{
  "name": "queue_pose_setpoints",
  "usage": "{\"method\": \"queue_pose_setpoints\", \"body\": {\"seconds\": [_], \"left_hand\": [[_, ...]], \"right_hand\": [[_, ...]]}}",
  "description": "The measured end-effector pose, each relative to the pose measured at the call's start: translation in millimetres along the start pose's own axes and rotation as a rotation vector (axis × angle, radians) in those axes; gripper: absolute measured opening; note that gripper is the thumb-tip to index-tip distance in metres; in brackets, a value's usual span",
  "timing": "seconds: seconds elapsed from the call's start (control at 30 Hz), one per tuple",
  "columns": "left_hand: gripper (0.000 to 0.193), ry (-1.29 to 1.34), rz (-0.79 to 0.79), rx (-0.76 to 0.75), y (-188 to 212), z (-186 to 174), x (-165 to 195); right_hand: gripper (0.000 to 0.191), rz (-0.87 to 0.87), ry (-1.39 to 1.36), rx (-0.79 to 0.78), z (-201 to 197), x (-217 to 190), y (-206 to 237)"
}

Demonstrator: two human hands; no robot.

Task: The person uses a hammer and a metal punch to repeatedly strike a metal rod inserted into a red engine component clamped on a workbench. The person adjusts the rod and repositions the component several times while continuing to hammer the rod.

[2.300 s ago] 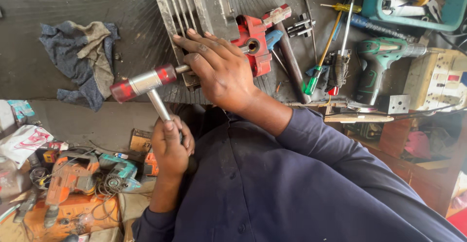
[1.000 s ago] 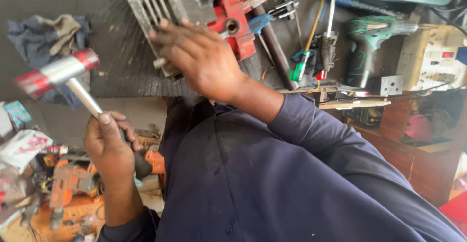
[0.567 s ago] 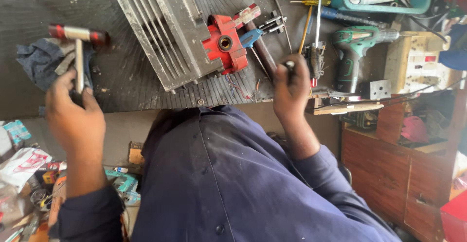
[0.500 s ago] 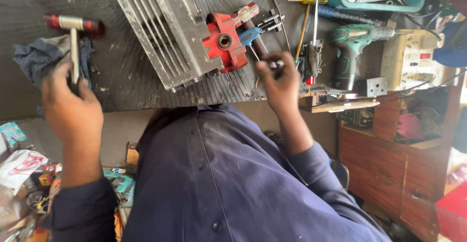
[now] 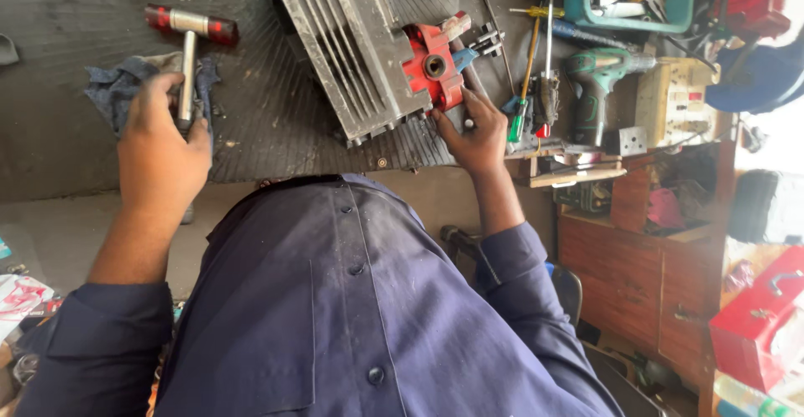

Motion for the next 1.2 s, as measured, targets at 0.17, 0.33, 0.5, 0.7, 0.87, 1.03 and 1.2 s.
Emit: {"method": "queue_pose_setpoints", "body": {"seconds": [0.17, 0.33, 0.5, 0.7, 0.87, 1.03, 1.2], "left_hand": [[0.051, 0.516, -0.095, -0.065, 3.4, -10.8, -29.4], [0.044, 0.94, -0.224, -0.108, 11.6, -6.8, -60.6], [0.046, 1.076, -0.188, -0.083, 28.4, -1.0, -79.9], [0.047, 1.132, -0.181, -0.104, 43.9, 6.6, -84.6], [0.056, 1.114, -0.184, -0.128, 41.2, 11.3, -84.5], [0.049, 1.181, -0.173, -0.149, 26.6, 16.1, -76.5], [0.045, 1.084, -0.27, -0.048, 4.0, 1.0, -90.7]], "right_hand": [[0.033, -0.111, 0.151, -0.089, -4.6, -33.6, -16.6], [0.054, -0.537, 0.481, -0.226, -26.6, -73.2, -29.5], [0.052, -0.798, 0.525, -0.385, -14.5, -84.2, 12.9], [0.074, -0.297, 0.212, -0.132, -3.8, -58.1, 30.2], [0.12, -0.091, 0.016, -0.046, -9.2, -48.2, -11.8], [0.125, 0.046, 0.207, -0.396, 8.0, -52.5, -41.1], [0.118, 0.082, 0.176, -0.464, 22.4, -59.1, -57.2]]}}
Point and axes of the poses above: each hand's wrist, its own y-axis away from the middle knuckle, its own z-axis out of the palm, x = y × z, the point moved 5 cm from there along -y, towards the middle knuckle, and after that the axes turned 15 degrees about -y, right-handed, at the moved point
